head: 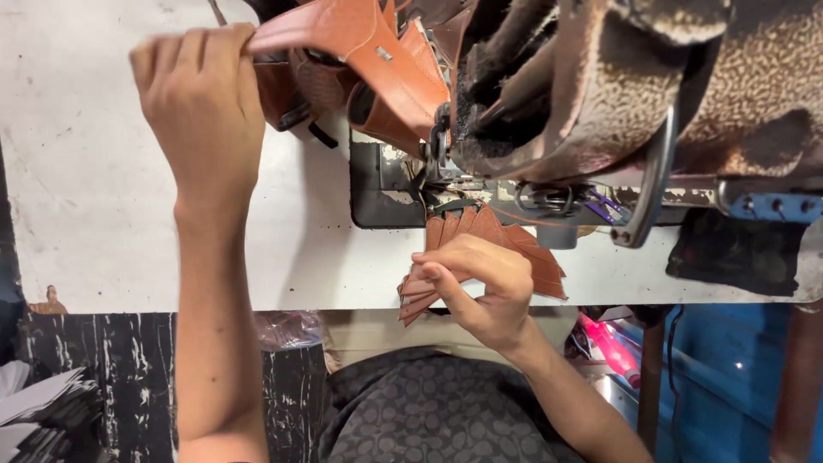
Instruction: Stitching together brown leather components of shoes using an industrial sewing machine.
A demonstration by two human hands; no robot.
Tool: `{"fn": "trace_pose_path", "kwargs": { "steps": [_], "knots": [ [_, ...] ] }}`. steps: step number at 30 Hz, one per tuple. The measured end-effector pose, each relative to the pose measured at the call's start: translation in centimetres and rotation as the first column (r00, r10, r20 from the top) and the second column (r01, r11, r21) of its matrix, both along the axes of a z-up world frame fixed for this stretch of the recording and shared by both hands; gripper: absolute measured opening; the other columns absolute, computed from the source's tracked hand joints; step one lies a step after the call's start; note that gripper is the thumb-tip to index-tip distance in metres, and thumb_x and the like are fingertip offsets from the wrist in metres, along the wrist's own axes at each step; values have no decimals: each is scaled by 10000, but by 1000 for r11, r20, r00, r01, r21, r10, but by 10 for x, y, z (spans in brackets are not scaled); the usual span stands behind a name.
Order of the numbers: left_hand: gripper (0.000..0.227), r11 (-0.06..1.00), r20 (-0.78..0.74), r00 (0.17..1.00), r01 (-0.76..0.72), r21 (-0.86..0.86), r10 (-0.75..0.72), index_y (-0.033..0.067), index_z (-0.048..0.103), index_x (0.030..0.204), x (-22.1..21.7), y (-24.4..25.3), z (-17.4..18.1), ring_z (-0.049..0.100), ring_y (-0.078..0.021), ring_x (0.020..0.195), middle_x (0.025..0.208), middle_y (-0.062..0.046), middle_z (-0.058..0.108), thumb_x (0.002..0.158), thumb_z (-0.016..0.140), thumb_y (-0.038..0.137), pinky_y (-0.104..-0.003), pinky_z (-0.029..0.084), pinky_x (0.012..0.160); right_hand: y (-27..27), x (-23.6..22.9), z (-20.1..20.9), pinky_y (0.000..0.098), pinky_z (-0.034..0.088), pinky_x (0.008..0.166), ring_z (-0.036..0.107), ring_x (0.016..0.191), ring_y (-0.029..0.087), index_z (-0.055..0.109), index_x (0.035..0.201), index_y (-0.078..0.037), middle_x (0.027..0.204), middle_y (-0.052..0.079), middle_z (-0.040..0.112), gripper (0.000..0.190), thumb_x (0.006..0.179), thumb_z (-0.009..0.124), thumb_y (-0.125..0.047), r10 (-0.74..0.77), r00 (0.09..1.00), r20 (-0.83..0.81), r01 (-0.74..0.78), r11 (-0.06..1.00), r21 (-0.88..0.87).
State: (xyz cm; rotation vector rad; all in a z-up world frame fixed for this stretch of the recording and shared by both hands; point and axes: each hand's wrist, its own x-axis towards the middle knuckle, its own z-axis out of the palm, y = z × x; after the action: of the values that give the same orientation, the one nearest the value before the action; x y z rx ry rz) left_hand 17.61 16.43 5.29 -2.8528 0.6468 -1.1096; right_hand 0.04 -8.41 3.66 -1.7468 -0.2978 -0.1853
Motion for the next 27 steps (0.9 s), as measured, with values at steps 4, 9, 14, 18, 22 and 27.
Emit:
{"fn": "trace_pose_path", "kwargs": {
  "steps": [4, 9, 14, 18, 22, 27],
  "knots": [
    [309, 846, -315, 903, 91, -525, -293, 10, 607, 1318, -63, -9, 21, 688, -214, 824, 945, -116, 713, 1024, 692, -27, -332, 523, 733, 2, 5, -11, 316, 607, 818, 737, 907, 229, 686, 1145, 22, 1007, 134, 743, 238, 924, 752, -36, -78, 985, 151, 88, 994, -59],
    [429, 570, -360, 596, 207, -795, -718, -15, 609, 1198, -121, -41, 48, 672, -202, 832, 960, -121, 676, 775, 682, -2, -303, 552, 722, 31, 27, 6, 403, 581, 881, 681, 997, 329, 589, 1154, 16, 1099, 215, 658, 417, 800, 802, -41, -72, 928, 364, 110, 990, -85],
    [389, 633, -405, 590, 245, -734, -698, -46, 690, 1258, -123, -38, 40, 627, -240, 813, 888, -70, 658, 877, 757, 1, -369, 518, 733, 32, 8, -28, 329, 601, 864, 718, 966, 248, 635, 1067, 4, 1066, 163, 712, 171, 915, 709, 31, -119, 981, 151, 107, 991, 83],
    [230, 755, -271, 830, 244, -608, -487, 45, 685, 1120, -107, -60, 24, 616, -302, 887, 948, -94, 657, 916, 747, 131, -412, 463, 867, 14, 16, -45, 270, 542, 812, 663, 913, 165, 709, 1082, 60, 1046, 136, 715, 108, 1027, 653, -14, -99, 958, -267, 177, 942, 285],
    [145, 603, -458, 705, -54, -796, -541, 62, 718, 1125, -95, -87, 5, 639, -222, 840, 997, -73, 752, 986, 678, 74, -352, 474, 812, -2, 38, -52, 290, 580, 778, 678, 863, 137, 723, 1126, 65, 1011, 101, 719, 178, 1022, 647, -58, 13, 837, -547, 322, 797, 512],
    [139, 468, -490, 678, -237, -852, -548, 47, 708, 1128, -79, -98, -5, 709, -168, 897, 1042, -78, 760, 1033, 620, 96, -298, 552, 794, -8, 58, -56, 328, 617, 752, 712, 819, 175, 726, 1136, 67, 1000, 119, 737, 193, 1042, 639, -78, 103, 823, -558, 308, 745, 591]
  ]
}}
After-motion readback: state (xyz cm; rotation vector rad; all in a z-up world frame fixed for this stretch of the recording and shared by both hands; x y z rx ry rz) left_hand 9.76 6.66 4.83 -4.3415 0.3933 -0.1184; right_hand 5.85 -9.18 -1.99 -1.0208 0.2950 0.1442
